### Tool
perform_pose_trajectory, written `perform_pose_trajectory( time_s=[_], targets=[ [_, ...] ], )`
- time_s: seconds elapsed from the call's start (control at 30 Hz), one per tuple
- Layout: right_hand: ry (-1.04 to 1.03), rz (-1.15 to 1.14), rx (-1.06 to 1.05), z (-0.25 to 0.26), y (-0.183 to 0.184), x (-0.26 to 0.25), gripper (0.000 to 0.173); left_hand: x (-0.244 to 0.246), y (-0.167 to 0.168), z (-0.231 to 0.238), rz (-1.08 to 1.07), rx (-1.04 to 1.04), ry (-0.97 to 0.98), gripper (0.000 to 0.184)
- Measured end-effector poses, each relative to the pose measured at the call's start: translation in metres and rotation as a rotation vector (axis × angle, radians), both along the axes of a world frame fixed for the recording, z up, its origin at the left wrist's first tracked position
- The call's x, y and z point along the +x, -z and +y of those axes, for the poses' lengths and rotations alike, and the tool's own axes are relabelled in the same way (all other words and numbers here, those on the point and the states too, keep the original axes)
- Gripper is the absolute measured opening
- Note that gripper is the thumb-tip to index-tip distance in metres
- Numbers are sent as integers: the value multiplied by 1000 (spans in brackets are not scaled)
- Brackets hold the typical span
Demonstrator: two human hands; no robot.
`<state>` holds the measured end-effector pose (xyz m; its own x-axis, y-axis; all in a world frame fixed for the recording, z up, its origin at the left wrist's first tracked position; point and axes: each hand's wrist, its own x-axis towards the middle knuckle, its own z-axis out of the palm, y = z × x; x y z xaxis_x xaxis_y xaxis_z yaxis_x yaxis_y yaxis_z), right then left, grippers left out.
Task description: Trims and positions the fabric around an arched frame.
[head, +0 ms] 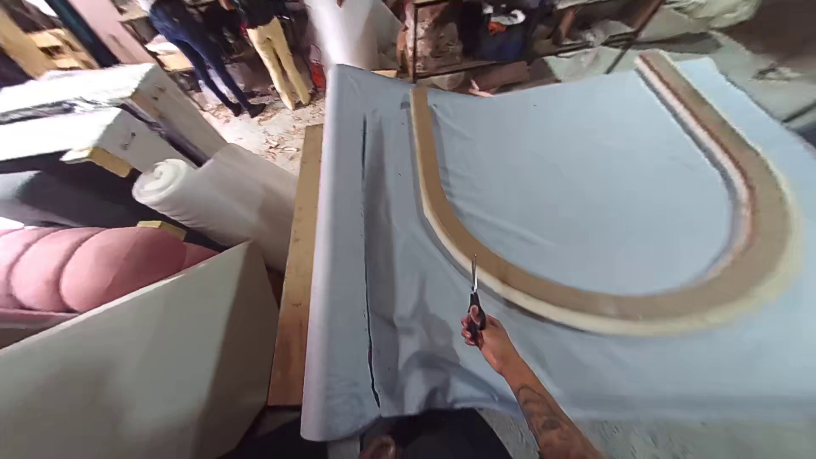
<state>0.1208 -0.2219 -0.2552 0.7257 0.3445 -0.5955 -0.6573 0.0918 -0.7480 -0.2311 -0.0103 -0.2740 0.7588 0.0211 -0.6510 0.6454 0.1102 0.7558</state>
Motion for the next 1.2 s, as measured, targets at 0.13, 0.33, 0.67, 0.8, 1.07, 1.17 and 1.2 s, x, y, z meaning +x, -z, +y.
perform_pose_trajectory(
  time_s=[0.13, 0.33, 0.67, 0.8, 1.07, 1.17, 1.2],
  targets=[
    [255, -89, -158, -95, -12, -112, 29, -8, 48, 9, 50, -119, 414, 34],
    [528, -232, -355, -215, -28, -207, 35, 49, 41, -49, 4, 134, 1034, 43],
    [677, -108, -484, -386, 4, -307, 38, 109, 19, -284, -428, 235, 1337, 36],
    [475, -48, -770, -479, 13, -336, 35, 164, 16, -391, -565, 294, 1341, 31],
    [341, 0, -802, -635, 29, -322, 33, 285, -8, -540, -622, 581, 1023, 37],
    [387, -45, -795, -685, 41, -271, 29, 303, 2, -577, -579, 543, 948, 32],
    [420, -57, -795, -700, 46, -250, 31, 309, 9, -591, -562, 534, 940, 30]
  ],
)
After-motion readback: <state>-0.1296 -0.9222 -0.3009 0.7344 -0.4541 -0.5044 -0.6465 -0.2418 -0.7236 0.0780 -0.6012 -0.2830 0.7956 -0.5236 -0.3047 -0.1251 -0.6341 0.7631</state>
